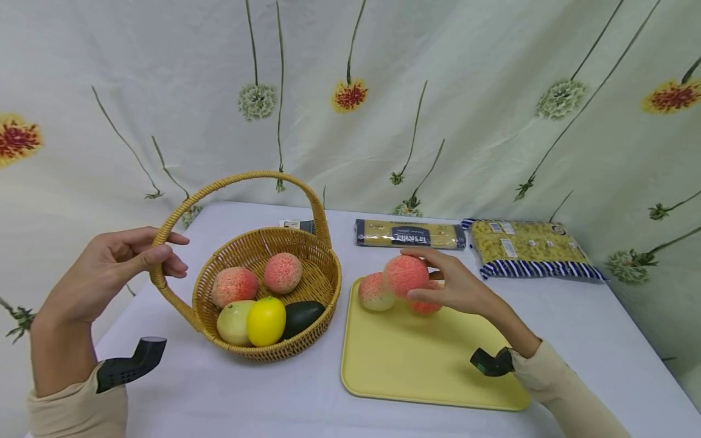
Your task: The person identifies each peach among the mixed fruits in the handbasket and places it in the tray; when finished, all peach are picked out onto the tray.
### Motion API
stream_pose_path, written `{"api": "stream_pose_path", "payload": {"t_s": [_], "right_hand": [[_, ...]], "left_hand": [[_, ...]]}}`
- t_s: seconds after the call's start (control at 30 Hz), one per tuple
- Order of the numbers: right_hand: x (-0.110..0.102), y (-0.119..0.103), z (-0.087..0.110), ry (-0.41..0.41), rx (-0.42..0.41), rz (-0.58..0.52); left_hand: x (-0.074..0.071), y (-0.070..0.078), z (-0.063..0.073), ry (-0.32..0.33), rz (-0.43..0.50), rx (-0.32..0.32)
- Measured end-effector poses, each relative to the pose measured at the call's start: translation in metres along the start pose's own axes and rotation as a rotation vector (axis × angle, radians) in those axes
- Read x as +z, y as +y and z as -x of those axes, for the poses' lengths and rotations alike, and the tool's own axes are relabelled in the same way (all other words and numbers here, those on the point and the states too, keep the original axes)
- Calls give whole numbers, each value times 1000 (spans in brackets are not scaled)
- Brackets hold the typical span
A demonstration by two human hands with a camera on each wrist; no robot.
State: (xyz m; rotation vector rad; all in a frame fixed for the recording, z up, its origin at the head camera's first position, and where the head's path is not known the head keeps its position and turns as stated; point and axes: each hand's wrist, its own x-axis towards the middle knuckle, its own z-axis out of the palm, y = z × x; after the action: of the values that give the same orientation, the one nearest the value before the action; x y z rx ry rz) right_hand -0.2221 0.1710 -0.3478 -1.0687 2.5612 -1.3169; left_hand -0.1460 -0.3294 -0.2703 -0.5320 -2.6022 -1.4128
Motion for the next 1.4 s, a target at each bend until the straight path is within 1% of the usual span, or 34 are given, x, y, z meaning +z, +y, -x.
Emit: {"api": "stream_pose_path", "payload": {"t_s": [0.1,0.17,0.33,0.6,0.73,0.93,1.13,1.27,1.4], "right_hand": [[-4,4,8,19,19,11],[-6,7,13,31,39,12],[-13,15,25,67,88,2],[-25,27,39,122,130,7],[-30,30,46,141,173,14],[-35,35,57,153,218,26],[-40,39,68,161,231,-2],[-42,41,74,162,235,-25],[-42,45,77,161,244,-10]], "left_hand": [[1,0,-1,0,-5,4],[1,0,-1,4,-24,3],[1,-1,0,13,-44,-16],[2,-2,0,14,-42,-18],[2,-1,-1,13,-51,-12],[2,-1,-1,12,-35,-10],[3,-1,-1,17,-50,-16],[2,-1,-1,16,-48,-4],[1,-1,-1,14,-38,-1]]}}
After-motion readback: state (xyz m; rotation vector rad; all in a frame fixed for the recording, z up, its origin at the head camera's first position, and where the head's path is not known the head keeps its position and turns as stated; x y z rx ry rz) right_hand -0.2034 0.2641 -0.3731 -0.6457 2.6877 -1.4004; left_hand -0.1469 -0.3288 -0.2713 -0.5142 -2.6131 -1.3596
